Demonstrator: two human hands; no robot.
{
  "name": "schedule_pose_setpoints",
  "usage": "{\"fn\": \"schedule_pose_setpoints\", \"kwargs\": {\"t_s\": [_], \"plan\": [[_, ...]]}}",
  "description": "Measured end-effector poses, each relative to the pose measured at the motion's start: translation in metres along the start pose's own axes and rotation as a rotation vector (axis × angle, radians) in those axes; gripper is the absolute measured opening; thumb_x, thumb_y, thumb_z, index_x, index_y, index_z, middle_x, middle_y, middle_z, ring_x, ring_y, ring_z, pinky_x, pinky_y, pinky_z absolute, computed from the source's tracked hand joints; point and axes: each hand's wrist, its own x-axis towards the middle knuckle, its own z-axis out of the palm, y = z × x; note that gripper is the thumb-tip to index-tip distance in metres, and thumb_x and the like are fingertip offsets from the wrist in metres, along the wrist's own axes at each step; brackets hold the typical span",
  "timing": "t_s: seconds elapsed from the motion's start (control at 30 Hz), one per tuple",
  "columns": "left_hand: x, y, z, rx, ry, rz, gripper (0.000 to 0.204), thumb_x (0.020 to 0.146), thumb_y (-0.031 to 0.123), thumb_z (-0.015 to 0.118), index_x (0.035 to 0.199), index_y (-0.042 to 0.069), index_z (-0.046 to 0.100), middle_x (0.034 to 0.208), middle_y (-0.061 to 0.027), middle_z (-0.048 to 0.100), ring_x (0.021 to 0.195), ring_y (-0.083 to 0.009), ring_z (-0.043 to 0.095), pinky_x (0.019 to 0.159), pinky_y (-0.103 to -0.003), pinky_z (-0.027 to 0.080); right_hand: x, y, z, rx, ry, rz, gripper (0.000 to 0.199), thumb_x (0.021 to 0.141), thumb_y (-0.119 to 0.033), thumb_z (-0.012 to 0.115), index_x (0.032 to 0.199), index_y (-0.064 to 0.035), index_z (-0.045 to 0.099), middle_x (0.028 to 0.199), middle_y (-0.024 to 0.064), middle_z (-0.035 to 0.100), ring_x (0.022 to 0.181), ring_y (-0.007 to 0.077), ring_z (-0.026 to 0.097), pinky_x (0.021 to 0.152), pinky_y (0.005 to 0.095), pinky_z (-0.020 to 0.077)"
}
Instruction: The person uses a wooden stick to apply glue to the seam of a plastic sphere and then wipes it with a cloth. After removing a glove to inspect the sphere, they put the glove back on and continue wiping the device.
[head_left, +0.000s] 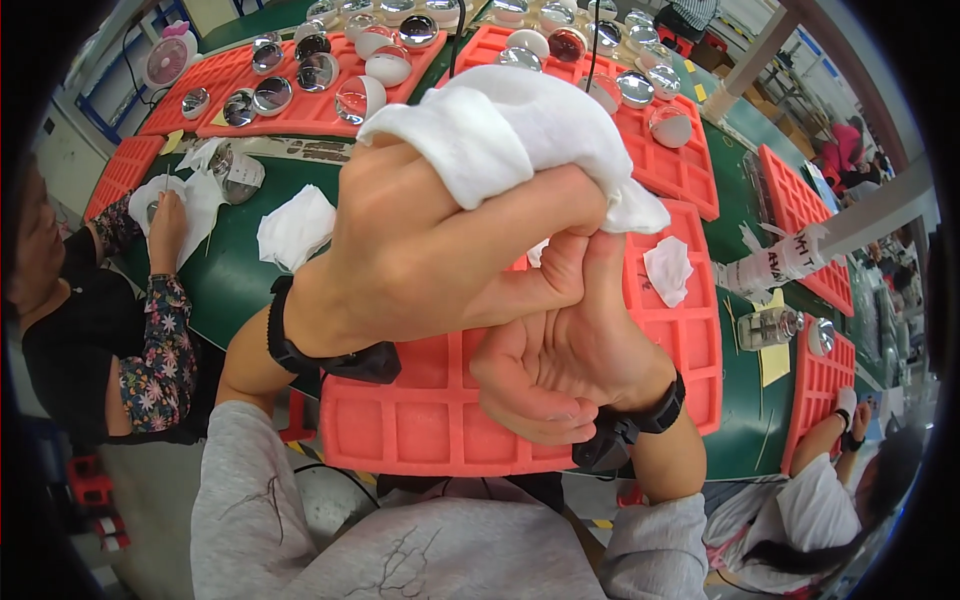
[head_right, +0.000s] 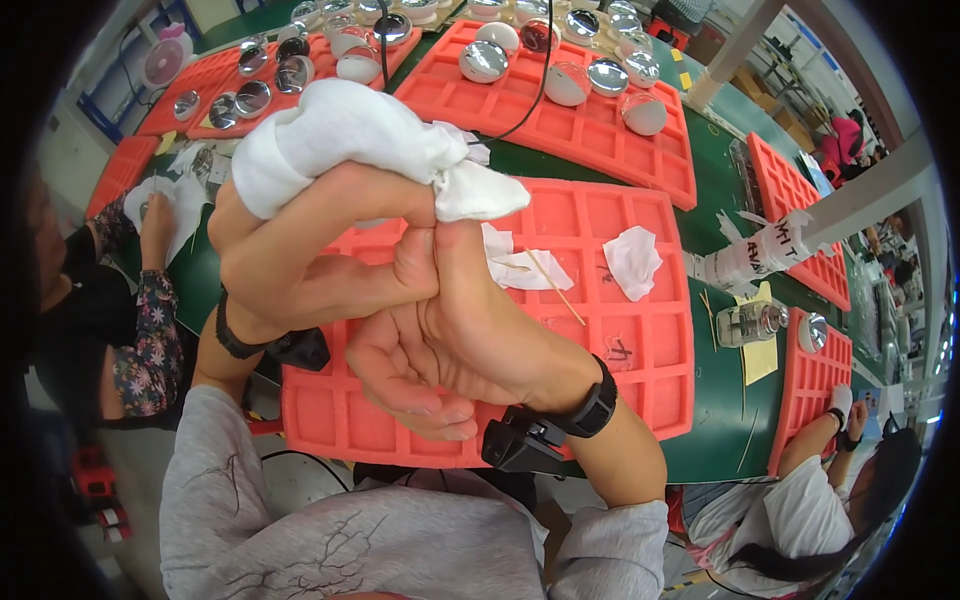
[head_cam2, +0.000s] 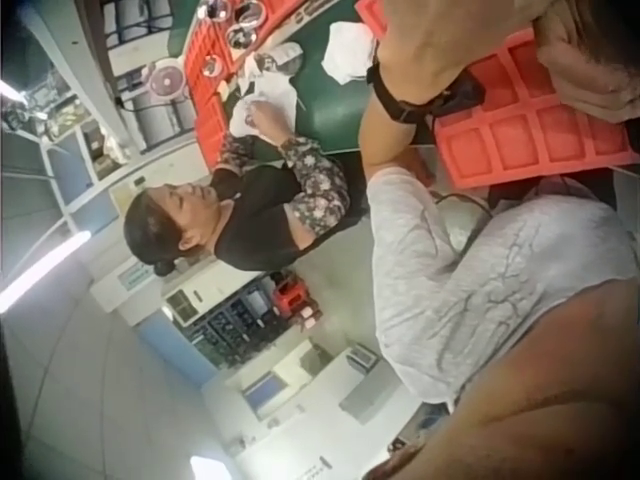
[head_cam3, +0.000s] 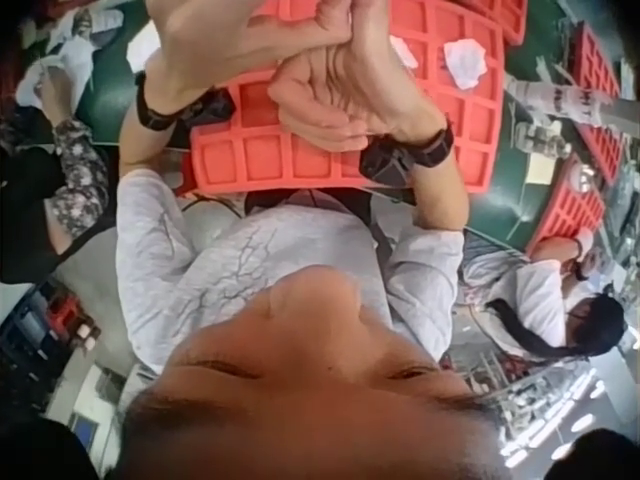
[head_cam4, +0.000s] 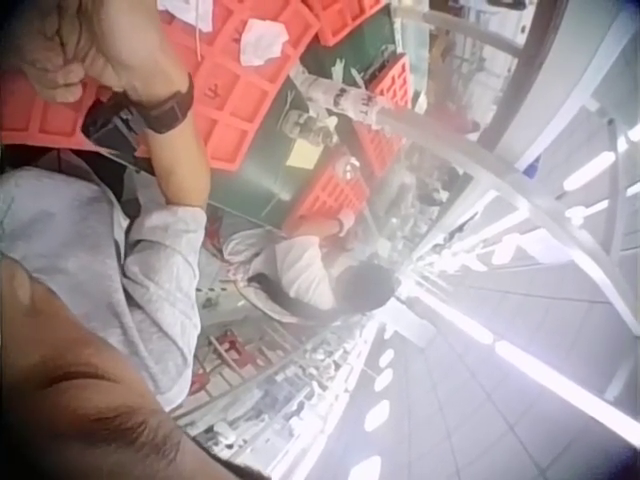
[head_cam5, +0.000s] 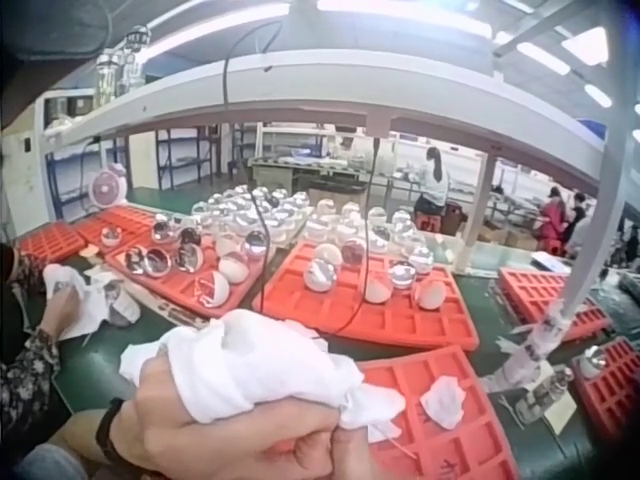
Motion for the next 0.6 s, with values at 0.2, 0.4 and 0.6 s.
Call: {"fn": "schedule_pose_setpoints", "kwargs": {"t_s": [0.2, 0.4, 0.6], "plan": [[0.004, 0.000, -0.007, -0.031, -0.036, 0.064, 0.025, 0.064, -0.003, 0.078, 0.087, 0.001, 0.072, 0.098, -0.0141, 0.073, 0.088, -0.0291, 0.070, 0.104, -0.048, 0.048, -0.002, -0.004, 0.005, -0.043, -0.009, 0.025, 0.110, 0.060, -0.104, 0.006, 0.056, -0.0025, 0.048, 0.047, 0.0023, 0.042, 0.036, 0.0138, 0.044, 0.032, 0.0251, 0.0328], [0.008, -0.004, -0.011, -0.113, -0.068, 0.062, 0.024, 0.066, -0.003, 0.077, 0.089, 0.001, 0.071, 0.100, -0.0162, 0.073, 0.090, -0.0289, 0.071, 0.097, -0.046, 0.052, 0.000, -0.008, 0.010, -0.090, -0.034, 0.065, 0.108, 0.061, -0.103, 0.004, 0.054, -0.0041, 0.047, 0.047, 0.0018, 0.044, 0.037, 0.0138, 0.045, 0.033, 0.0250, 0.0348], [0.011, -0.004, -0.009, -0.224, -0.051, 0.084, 0.027, 0.066, -0.005, 0.080, 0.092, 0.000, 0.072, 0.099, -0.0158, 0.072, 0.090, -0.0280, 0.070, 0.081, -0.039, 0.055, -0.005, -0.005, 0.005, -0.161, -0.082, -0.016, 0.114, 0.072, -0.100, -0.004, 0.057, 0.0014, 0.046, 0.047, 0.0087, 0.044, 0.036, 0.0180, 0.045, 0.033, 0.0281, 0.0379]]}}
